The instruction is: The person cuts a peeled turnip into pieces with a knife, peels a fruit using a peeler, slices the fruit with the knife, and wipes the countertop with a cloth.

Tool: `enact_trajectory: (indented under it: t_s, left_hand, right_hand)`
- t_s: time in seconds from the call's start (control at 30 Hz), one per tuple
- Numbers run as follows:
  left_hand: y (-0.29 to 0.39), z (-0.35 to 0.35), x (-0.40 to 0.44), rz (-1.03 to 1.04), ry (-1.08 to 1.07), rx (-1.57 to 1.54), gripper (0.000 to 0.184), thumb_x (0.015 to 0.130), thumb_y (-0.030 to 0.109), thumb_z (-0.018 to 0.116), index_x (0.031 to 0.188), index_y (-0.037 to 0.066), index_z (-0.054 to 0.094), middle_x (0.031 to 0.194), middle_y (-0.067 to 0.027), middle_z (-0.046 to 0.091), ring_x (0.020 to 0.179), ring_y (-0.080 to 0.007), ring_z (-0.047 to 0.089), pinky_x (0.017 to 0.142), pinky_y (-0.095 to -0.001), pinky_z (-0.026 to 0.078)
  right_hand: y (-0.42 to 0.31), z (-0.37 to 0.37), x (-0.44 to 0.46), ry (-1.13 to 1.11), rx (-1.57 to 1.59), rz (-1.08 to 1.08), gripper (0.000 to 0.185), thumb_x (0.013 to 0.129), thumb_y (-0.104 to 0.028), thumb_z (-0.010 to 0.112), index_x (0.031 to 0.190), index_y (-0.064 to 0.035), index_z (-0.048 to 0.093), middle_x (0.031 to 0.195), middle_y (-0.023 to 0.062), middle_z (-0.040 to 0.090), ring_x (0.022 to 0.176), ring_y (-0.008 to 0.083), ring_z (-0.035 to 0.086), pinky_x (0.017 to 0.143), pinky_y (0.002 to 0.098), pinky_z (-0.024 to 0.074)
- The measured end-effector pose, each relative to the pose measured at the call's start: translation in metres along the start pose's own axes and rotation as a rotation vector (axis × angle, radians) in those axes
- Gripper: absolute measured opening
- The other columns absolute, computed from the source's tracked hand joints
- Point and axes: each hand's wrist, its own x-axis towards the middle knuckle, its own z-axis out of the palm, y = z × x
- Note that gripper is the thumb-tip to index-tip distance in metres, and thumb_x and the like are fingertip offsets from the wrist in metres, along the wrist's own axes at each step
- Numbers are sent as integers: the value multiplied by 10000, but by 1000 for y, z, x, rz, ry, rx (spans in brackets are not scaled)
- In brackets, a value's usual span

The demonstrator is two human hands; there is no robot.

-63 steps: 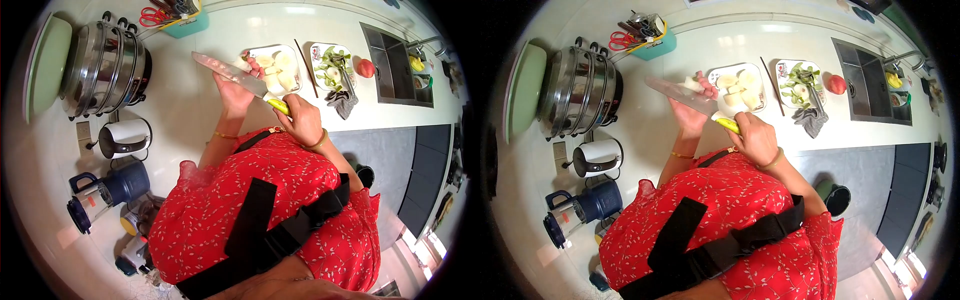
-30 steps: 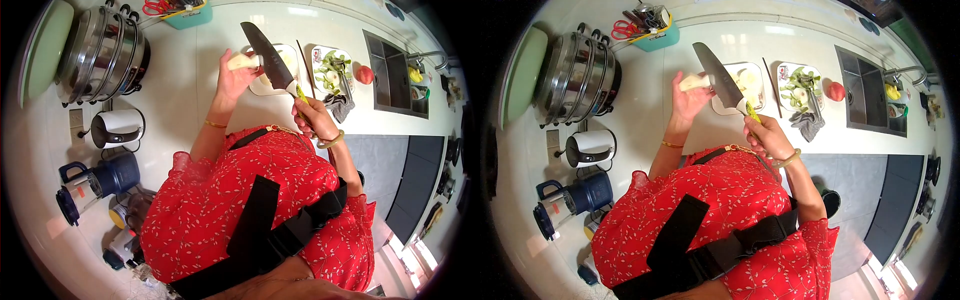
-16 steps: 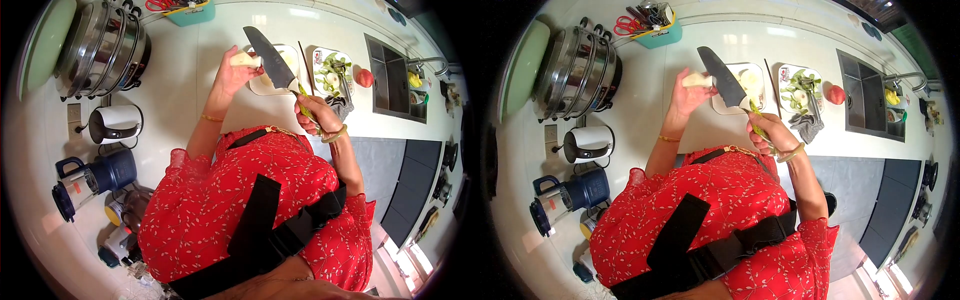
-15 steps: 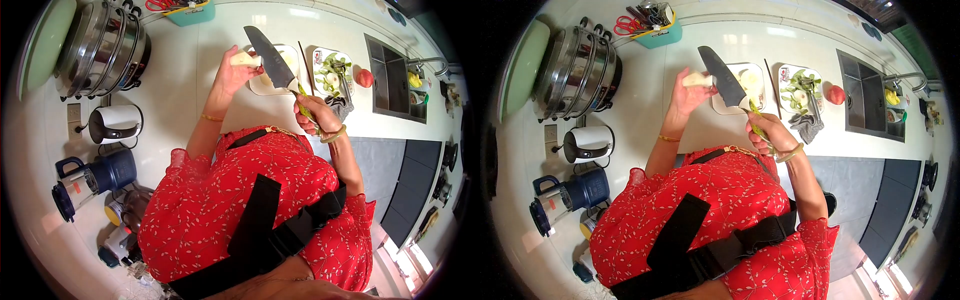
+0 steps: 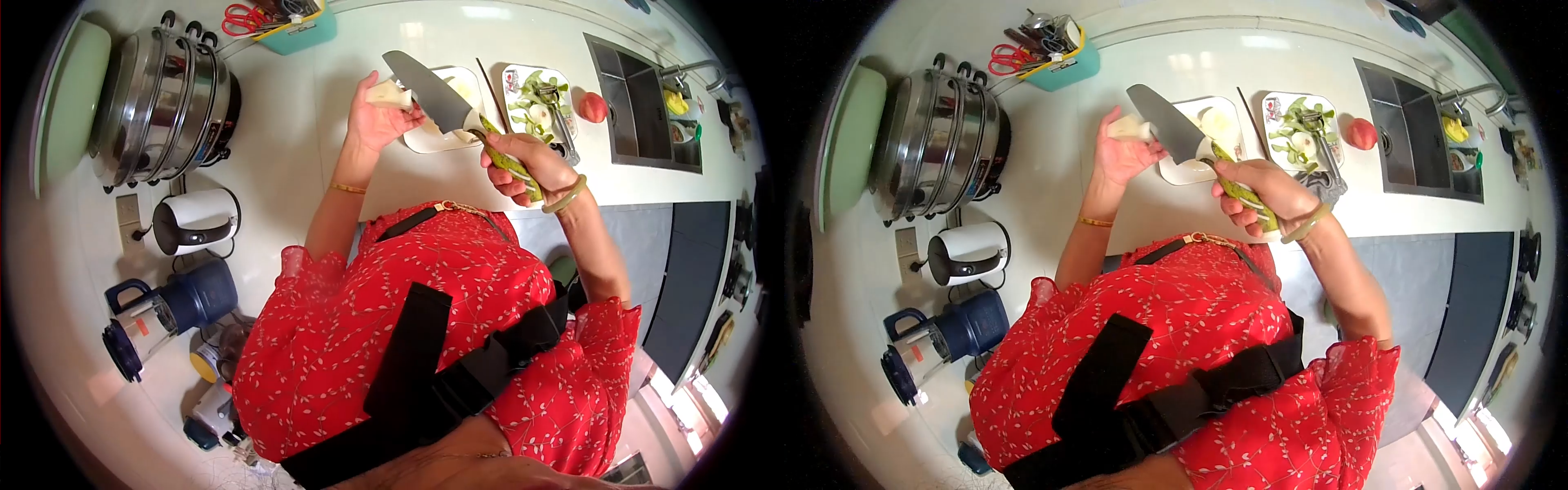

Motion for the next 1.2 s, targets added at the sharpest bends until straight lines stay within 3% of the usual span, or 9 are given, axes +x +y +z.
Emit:
enact_trajectory:
  t_s: [0.27,0.37,0.47,0.67,0.77,0.87,0.97,1.07,1.2]
  left_hand:
    - [-25,-3,-38,11,-57,3,541,767,530,449,940,28,552,752,-165,574,683,-277,519,739,-424,419]
    - [-25,-15,-38,-27,-253,-7,575,768,535,434,975,16,568,872,-154,599,764,-270,547,760,-406,418]
    - [-30,-11,-60,26,-123,12,596,762,538,446,957,-17,541,810,-156,572,726,-265,532,757,-403,422]
    - [-18,-21,-64,4,-227,-79,622,762,542,434,1024,-16,512,866,-152,573,797,-255,549,794,-397,417]
    - [-16,-37,-63,2,-344,-91,629,754,544,452,1087,11,489,1006,-152,558,875,-266,535,842,-423,379]
    - [-18,-29,-77,34,-164,-81,613,754,542,457,1111,45,490,1089,-145,544,989,-283,520,895,-447,357]
    - [-19,-26,-75,72,-114,-41,610,757,536,458,1125,50,487,1116,-152,537,1041,-296,500,924,-457,340]
    - [-19,-31,-73,59,-179,-65,611,759,532,463,1129,45,485,1117,-155,534,1029,-297,501,926,-457,342]
    - [-19,-27,-81,93,-104,-19,597,761,522,475,1117,44,491,1108,-160,535,1003,-292,506,921,-436,353]
  right_hand:
    - [24,13,-26,-21,-79,16,343,878,-365,482,814,-28,496,572,-17,429,399,41,354,307,194,273]
    - [28,17,-29,43,-141,-57,333,887,-346,470,788,-31,509,544,-23,415,364,28,337,272,180,257]
    - [48,37,-30,106,-151,-153,326,895,-329,463,782,-26,510,529,-19,411,346,27,329,255,175,257]
    - [48,47,-29,78,-158,-175,327,894,-335,461,799,-23,474,545,-17,409,390,48,337,309,195,252]
    - [52,50,-27,55,-158,-151,327,894,-340,460,800,-27,470,539,-18,406,391,47,337,306,197,248]
    - [61,59,-27,56,-174,-137,326,894,-340,462,796,-29,467,538,-19,405,388,47,337,305,196,246]
    - [63,56,-24,66,-171,-133,324,893,-336,465,790,-29,463,536,-19,407,383,50,340,299,201,252]
    - [66,55,-20,77,-178,-137,321,891,-331,470,784,-28,461,533,-17,409,375,54,347,292,209,267]
    - [73,61,-11,128,-254,-140,321,887,-327,476,776,-27,459,527,-13,411,368,60,354,285,219,285]
